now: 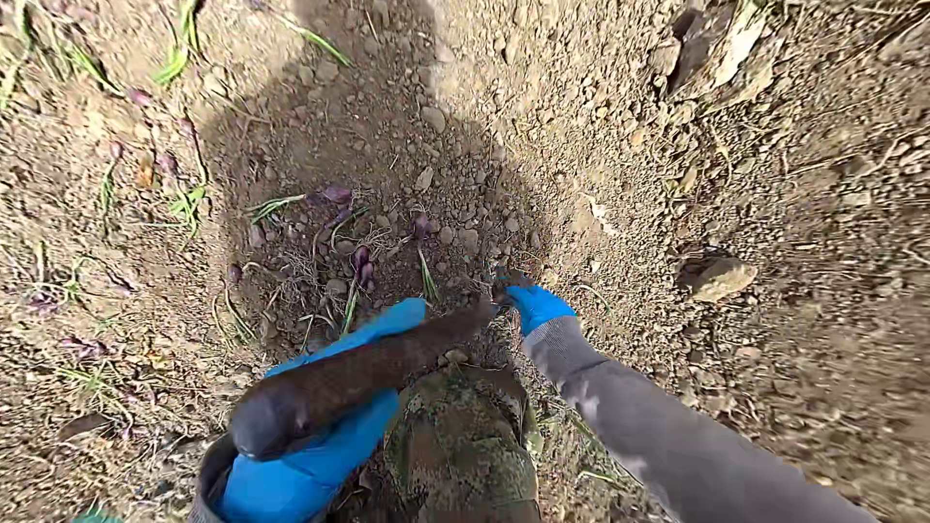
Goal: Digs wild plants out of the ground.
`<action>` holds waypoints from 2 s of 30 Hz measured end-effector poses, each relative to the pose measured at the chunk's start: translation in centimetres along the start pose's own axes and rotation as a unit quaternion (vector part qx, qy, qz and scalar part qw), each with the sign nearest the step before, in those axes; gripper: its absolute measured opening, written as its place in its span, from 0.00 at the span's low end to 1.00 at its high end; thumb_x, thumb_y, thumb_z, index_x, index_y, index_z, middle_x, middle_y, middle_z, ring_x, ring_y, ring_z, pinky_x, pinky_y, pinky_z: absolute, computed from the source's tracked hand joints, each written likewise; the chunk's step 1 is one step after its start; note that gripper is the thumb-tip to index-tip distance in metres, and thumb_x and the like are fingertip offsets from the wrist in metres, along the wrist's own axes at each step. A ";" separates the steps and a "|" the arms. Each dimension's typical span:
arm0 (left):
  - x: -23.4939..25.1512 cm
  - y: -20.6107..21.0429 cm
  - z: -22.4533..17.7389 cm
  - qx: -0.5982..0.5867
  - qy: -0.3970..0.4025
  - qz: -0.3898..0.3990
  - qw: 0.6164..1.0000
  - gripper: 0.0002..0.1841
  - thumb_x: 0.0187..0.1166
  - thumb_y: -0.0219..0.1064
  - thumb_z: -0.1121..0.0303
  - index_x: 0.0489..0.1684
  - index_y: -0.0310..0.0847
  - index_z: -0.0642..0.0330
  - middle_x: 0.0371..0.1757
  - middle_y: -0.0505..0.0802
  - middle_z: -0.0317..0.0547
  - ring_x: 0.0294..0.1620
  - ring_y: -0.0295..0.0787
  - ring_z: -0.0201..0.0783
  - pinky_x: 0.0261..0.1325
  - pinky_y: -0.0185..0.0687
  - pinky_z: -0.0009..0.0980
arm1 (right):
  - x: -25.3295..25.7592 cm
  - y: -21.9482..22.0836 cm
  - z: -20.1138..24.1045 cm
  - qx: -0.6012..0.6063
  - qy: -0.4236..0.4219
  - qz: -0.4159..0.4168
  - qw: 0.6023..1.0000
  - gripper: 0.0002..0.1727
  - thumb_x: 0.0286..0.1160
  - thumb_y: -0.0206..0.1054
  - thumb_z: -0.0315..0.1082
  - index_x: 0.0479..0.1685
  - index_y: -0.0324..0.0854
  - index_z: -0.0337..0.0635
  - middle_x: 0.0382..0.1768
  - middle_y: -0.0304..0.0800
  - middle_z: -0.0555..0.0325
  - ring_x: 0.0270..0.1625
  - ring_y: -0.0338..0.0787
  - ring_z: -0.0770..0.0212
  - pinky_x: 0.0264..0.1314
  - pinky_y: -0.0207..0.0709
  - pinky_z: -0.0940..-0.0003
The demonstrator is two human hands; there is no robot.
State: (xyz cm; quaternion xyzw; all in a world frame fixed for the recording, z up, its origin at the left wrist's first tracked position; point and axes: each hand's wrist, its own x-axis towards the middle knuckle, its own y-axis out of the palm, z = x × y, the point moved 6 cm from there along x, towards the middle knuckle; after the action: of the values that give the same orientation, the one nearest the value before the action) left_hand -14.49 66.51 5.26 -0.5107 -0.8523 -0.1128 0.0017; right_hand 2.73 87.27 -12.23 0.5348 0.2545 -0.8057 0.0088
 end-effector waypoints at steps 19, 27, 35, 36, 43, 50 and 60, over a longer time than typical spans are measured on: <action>-8.2 -0.2 4.2 0.153 -0.399 -0.189 0.884 0.29 0.67 0.73 0.76 0.73 0.84 0.49 0.54 0.96 0.33 0.36 0.90 0.24 0.43 0.88 0.25 | 2.0 0.4 10.6 -0.093 -0.165 -0.194 0.962 0.32 0.81 0.66 0.49 0.87 0.73 0.56 0.74 0.82 0.38 0.72 0.84 0.34 0.66 0.78 0.36; -9.8 -4.5 0.0 0.200 -0.264 -0.153 0.931 0.12 0.69 0.80 0.67 0.48 0.93 0.56 0.44 0.95 0.40 0.42 0.93 0.32 0.44 0.91 0.29 | 9.6 -0.7 15.2 0.148 -0.009 -0.057 0.987 0.21 0.90 0.50 0.21 0.77 0.71 0.20 0.80 0.73 0.25 0.86 0.71 0.38 0.89 0.58 0.48; -4.8 0.1 8.8 0.148 -0.514 -0.148 0.832 0.22 0.73 0.73 0.76 0.67 0.84 0.54 0.45 0.93 0.47 0.41 0.89 0.37 0.47 0.86 0.41 | -2.9 1.6 10.7 -0.203 -0.093 0.014 0.975 0.28 0.89 0.56 0.31 0.88 0.66 0.55 0.62 0.92 0.40 0.54 0.95 0.33 0.54 0.84 0.32; -5.5 -0.2 8.0 0.135 -0.498 -0.159 0.842 0.23 0.72 0.74 0.77 0.68 0.85 0.53 0.45 0.94 0.45 0.40 0.89 0.35 0.45 0.86 0.38 | -2.3 3.0 11.2 -0.229 -0.072 0.089 0.967 0.31 0.87 0.57 0.28 0.89 0.64 0.55 0.71 0.86 0.40 0.62 0.92 0.33 0.60 0.81 0.31; -4.5 -3.3 -5.1 0.133 -0.350 -0.266 0.888 0.20 0.55 0.74 0.81 0.50 0.88 0.62 0.39 0.95 0.31 0.39 0.91 0.22 0.42 0.88 0.19 | -1.2 9.2 10.1 -0.215 -0.055 0.104 0.970 0.26 0.93 0.54 0.38 0.88 0.71 0.57 0.76 0.82 0.41 0.68 0.88 0.35 0.65 0.81 0.33; -6.1 -0.2 9.5 0.099 -0.493 -0.131 0.854 0.36 0.72 0.74 0.76 0.83 0.75 0.36 0.60 0.93 0.46 0.49 0.91 0.41 0.55 0.86 0.48 | -3.1 4.0 10.0 -0.244 -0.072 0.011 0.967 0.19 0.92 0.58 0.44 0.69 0.85 0.47 0.65 0.90 0.43 0.62 0.92 0.38 0.61 0.83 0.35; -12.7 -5.3 -1.8 0.115 -0.366 -0.258 0.887 0.32 0.65 0.74 0.77 0.74 0.85 0.42 0.61 0.95 0.30 0.55 0.92 0.27 0.60 0.90 0.29 | -1.8 8.1 12.8 -0.301 -0.180 -0.046 0.935 0.22 0.82 0.64 0.50 0.62 0.90 0.46 0.61 0.91 0.46 0.67 0.88 0.41 0.67 0.79 0.39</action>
State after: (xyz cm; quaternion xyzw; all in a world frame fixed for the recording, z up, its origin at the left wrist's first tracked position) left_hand -13.25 52.70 4.47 -0.2744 -0.9009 0.1851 -0.2809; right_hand -5.13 74.39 -10.15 0.3412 0.5036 -0.7734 0.1784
